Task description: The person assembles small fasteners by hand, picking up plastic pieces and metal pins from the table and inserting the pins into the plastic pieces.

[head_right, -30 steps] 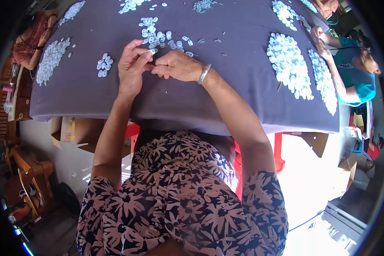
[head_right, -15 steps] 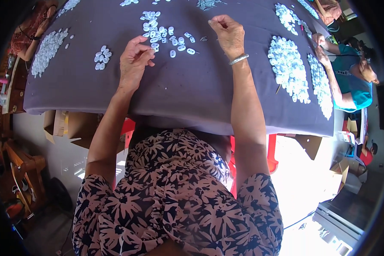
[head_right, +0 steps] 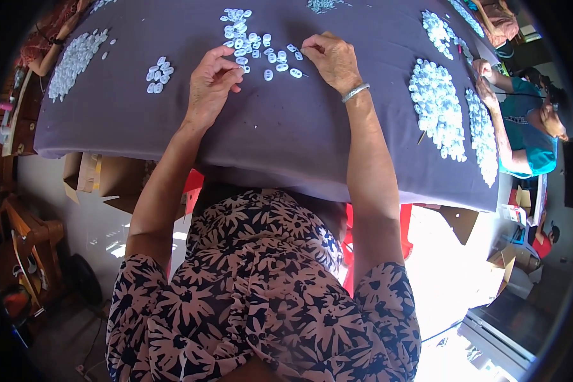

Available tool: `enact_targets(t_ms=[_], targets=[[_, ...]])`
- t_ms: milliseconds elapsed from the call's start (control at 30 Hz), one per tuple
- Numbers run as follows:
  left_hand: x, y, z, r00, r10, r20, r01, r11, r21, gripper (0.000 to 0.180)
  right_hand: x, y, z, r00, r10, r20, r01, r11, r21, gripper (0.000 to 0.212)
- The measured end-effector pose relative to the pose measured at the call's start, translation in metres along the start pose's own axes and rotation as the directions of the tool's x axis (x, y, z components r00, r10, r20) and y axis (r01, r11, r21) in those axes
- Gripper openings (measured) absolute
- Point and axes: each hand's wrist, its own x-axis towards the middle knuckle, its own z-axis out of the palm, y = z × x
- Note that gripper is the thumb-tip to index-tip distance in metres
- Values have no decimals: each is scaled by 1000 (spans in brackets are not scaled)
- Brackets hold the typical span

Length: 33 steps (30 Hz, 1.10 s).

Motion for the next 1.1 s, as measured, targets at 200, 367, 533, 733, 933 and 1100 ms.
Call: enact_targets(t_ms=[200, 367, 533, 733, 933, 1100], targets=[[0, 1, -1, 1000, 0, -4, 0, 1000, 15, 36, 1, -7, -3, 1000, 5, 11, -6, 1000, 26, 8], [2, -2, -2, 1000, 14, 12, -14, 999, 45, 35, -1, -9, -5, 984, 5, 180, -37, 984, 177, 11], [2, -4, -2, 1000, 19, 11, -19, 999, 30, 36, -2, -15, -1, 979, -62, 196, 22, 979, 201, 10], [1, -2, -2, 1000, 14, 7, -15, 999, 45, 35, -3, -21, 9, 979, -135, 150, 117, 986, 121, 10], [-1, 2, 1, 1000, -5, -1, 5, 999, 40, 34, -6, -27, 16, 974, -138, 182, 112, 983, 142, 15], [-3, 2, 0, 999, -36, 5, 36, 998, 56, 34, -7, -33, 13, 952, -164, 257, 119, 976, 184, 17]])
